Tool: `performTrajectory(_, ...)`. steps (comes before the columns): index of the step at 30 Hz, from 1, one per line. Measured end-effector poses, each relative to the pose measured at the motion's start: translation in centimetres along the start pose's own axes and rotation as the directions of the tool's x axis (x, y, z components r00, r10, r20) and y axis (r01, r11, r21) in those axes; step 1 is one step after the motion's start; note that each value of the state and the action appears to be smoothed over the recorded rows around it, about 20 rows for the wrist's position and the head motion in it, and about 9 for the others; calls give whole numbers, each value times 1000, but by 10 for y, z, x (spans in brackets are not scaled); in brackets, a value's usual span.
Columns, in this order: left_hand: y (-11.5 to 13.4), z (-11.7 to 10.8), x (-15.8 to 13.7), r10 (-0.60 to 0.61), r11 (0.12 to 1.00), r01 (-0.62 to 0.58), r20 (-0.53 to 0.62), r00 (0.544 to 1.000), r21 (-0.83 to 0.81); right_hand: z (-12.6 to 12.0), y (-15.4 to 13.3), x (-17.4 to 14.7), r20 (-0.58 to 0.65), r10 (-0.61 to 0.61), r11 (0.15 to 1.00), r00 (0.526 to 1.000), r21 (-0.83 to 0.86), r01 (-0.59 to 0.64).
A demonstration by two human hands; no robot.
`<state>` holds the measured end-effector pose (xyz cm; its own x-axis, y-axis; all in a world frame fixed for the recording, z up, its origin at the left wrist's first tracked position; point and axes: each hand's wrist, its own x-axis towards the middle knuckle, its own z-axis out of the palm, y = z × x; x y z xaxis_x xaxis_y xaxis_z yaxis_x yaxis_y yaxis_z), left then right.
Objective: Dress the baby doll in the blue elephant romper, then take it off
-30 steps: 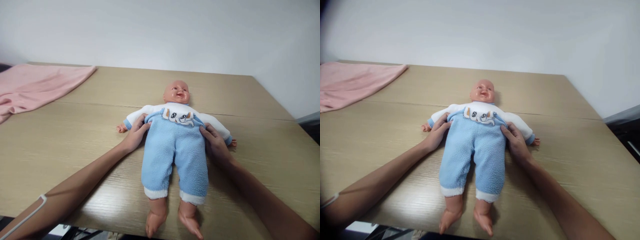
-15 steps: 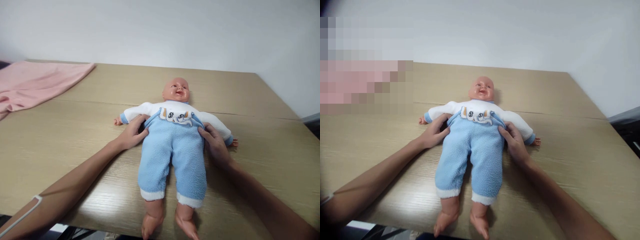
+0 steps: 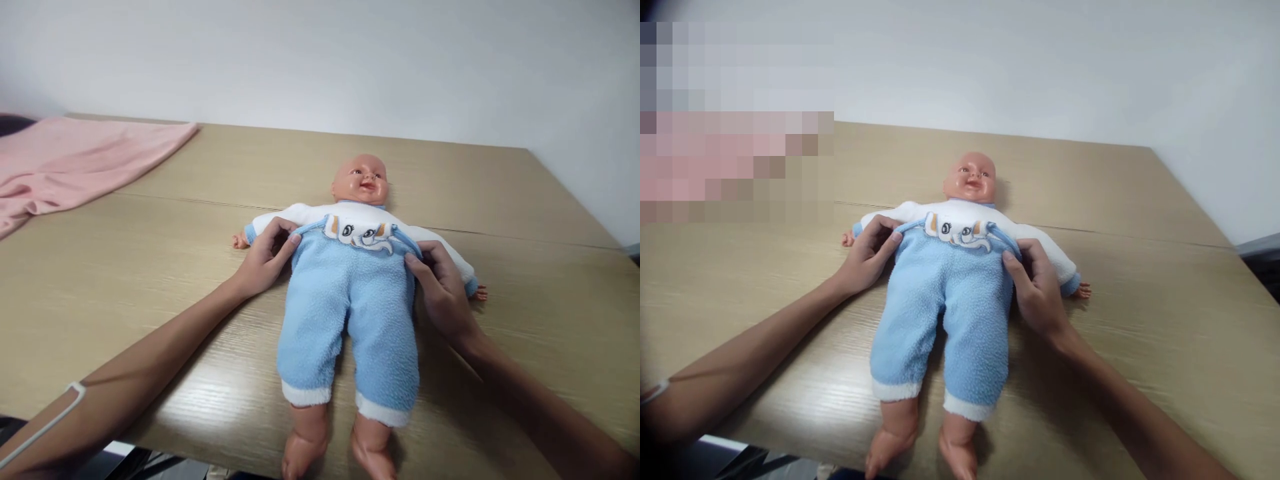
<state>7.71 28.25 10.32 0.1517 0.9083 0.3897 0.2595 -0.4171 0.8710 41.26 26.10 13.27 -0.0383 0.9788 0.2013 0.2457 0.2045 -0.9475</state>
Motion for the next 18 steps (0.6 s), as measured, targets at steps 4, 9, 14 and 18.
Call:
performTrajectory(4, 0, 1, -1, -7, 998, 12, -71, 997, 69, 6, -4, 5, -87, -75, 997, 993, -39, 72)
performTrajectory(9, 2, 2, -3, 82, 984, -60, -123, 989, 170, 19, -30, 27, -76, -308, 925, 948, -258, 280)
performTrajectory(14, 6, 2, -4, 173, 960, -140, -121, 978, 242, 46, -67, 67, 190, -531, 739, 826, -374, 561)
performTrajectory(18, 8, 2, -3, 228, 935, -187, -107, 968, 303, 79, -84, 105, 482, -461, 676, 745, -353, 647)
